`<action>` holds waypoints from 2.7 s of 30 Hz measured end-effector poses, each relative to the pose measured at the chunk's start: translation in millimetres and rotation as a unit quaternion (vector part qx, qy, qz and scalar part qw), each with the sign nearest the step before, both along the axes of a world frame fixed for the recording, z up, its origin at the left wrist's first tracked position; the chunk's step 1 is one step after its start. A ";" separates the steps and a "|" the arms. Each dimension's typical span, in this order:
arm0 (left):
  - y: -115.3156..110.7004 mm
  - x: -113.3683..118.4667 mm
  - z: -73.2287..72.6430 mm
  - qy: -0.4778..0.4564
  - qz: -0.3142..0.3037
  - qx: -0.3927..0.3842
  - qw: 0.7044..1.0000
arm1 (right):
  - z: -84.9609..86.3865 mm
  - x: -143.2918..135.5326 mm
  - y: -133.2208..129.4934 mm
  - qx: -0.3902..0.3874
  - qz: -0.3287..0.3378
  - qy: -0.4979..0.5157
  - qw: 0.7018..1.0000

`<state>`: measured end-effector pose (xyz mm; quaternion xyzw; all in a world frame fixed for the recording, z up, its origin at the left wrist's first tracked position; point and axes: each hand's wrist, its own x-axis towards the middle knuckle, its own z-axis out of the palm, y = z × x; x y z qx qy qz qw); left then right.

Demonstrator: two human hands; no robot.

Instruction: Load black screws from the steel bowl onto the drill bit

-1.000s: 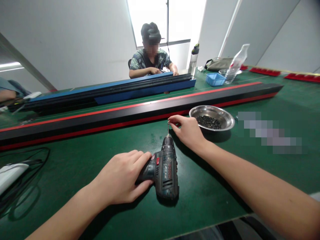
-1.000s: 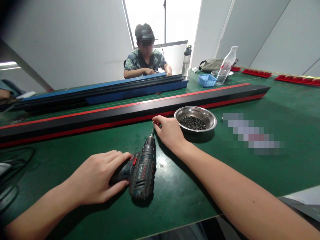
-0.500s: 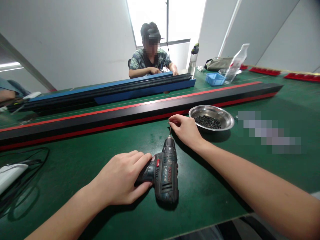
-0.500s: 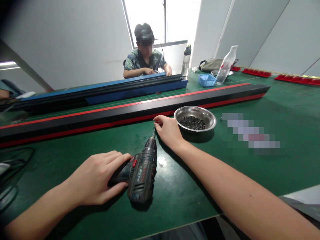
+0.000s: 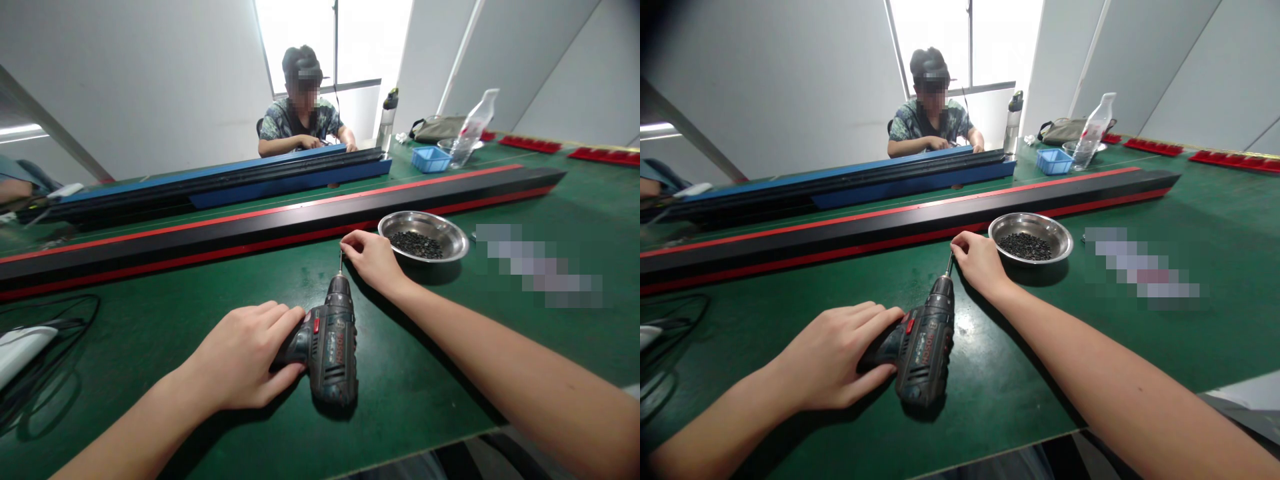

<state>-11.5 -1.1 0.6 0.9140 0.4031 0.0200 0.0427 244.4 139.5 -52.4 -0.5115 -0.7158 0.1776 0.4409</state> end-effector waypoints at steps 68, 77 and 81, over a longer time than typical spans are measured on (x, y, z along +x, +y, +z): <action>-0.6 2.0 1.5 0.010 -0.005 0.004 1.000 | 5.6 -0.5 -6.8 -0.020 0.021 -0.007 1.000; -3.0 7.2 1.0 0.013 0.056 0.007 0.998 | 2.6 -1.3 -4.3 -0.019 -0.021 -0.018 0.999; -7.8 11.1 -2.1 0.014 0.109 0.024 0.994 | 0.4 -3.1 -5.1 -0.025 -0.019 -0.028 0.999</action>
